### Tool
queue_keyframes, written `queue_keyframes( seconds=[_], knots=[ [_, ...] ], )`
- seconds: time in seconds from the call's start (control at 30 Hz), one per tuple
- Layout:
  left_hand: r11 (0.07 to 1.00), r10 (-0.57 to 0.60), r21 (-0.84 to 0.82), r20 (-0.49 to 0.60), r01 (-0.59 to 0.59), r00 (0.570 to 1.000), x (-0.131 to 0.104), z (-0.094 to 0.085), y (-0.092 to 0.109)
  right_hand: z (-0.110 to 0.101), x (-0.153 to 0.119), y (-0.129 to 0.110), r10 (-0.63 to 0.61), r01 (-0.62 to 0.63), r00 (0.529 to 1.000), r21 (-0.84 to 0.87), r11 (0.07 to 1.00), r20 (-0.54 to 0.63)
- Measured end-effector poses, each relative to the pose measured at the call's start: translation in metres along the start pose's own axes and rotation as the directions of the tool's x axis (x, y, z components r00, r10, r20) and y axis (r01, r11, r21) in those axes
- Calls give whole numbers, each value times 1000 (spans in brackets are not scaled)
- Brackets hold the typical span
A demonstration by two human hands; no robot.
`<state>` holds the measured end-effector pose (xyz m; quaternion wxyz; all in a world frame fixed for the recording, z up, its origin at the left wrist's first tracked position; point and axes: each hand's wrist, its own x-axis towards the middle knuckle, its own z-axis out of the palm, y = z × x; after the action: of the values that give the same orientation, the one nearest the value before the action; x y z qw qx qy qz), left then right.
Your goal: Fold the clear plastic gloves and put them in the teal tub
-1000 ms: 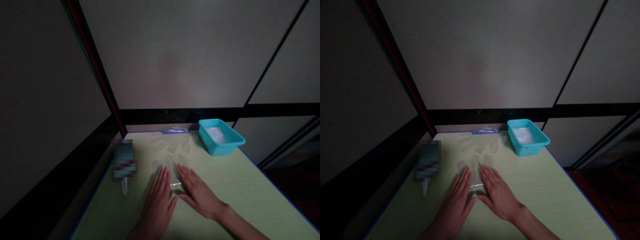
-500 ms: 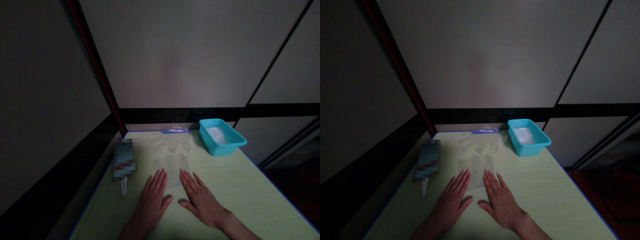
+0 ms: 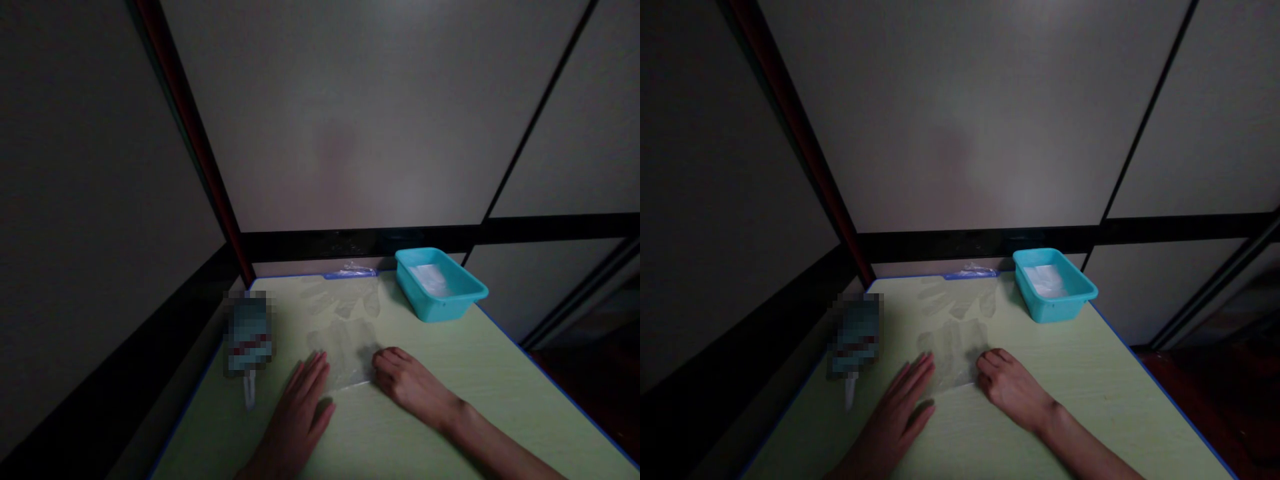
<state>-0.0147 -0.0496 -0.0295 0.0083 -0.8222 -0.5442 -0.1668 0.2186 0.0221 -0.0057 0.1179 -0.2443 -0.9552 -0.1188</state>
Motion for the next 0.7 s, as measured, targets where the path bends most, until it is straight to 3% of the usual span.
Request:
queue_keyframes(
  seconds=[0.1,0.2,0.37,0.43,0.57,0.7],
  knots=[
    [999,31,9,14,-31,999,1,1,1,-4,6,1,-18,18,999,5,1000,39],
    [1000,0,-23,-18,0,1000,3,2,2,-14,9,3,12,-20,998,132,991,66],
    [956,-139,-273,-84,111,987,12,-4,8,-36,10,7,131,-135,991,412,901,37],
    [886,-245,-424,-88,187,965,16,-13,10,-46,12,8,228,-187,974,576,796,1],
    [688,-453,-662,-69,299,889,29,-41,13,-60,17,13,399,-199,917,852,484,-13],
    [407,-465,-861,93,305,881,45,-61,11,-59,20,19,500,-166,865,966,196,47]
  ],
)
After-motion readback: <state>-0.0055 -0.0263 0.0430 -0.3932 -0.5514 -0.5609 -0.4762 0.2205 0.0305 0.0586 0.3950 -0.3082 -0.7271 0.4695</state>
